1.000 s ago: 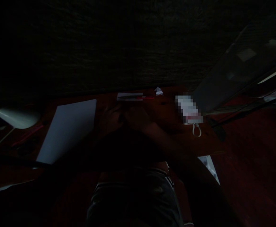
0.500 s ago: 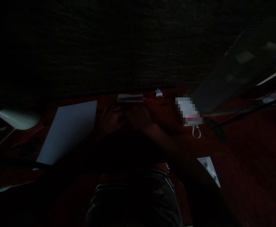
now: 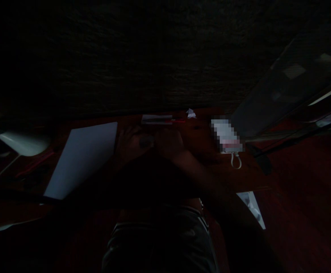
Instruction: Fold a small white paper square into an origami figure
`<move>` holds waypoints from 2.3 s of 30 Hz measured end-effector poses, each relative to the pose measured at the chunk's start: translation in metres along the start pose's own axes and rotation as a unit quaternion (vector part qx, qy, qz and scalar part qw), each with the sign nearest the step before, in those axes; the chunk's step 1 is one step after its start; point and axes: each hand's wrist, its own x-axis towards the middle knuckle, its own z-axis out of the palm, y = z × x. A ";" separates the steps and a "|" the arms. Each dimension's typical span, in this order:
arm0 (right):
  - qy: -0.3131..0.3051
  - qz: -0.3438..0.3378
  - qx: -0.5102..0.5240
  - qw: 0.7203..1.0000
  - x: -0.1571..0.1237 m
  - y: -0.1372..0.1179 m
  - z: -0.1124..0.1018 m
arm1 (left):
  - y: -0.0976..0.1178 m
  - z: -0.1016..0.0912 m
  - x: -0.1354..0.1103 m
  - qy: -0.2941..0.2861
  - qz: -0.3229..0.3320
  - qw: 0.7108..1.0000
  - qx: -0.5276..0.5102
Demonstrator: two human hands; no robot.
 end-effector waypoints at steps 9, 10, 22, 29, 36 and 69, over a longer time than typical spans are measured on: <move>-0.009 0.031 0.002 0.999 -0.006 -0.004 -0.008 | 0.000 0.002 0.001 0.002 -0.006 1.000 -0.017; -0.011 0.032 0.000 0.999 -0.006 -0.004 -0.009 | 0.000 0.002 0.001 0.003 -0.006 1.000 -0.018; -0.009 0.043 0.010 0.999 -0.009 -0.007 -0.009 | -0.005 0.002 0.001 0.004 -0.010 1.000 -0.005; -0.014 0.079 -0.004 0.997 -0.010 -0.001 -0.009 | -0.004 0.002 -0.001 0.003 0.001 1.000 -0.006; -0.020 0.022 0.007 1.000 0.002 0.002 0.005 | 0.002 -0.001 -0.003 -0.024 0.025 0.999 -0.001; -0.045 -0.042 0.017 0.998 0.003 -0.002 0.002 | -0.001 0.001 -0.001 -0.007 0.009 1.000 -0.007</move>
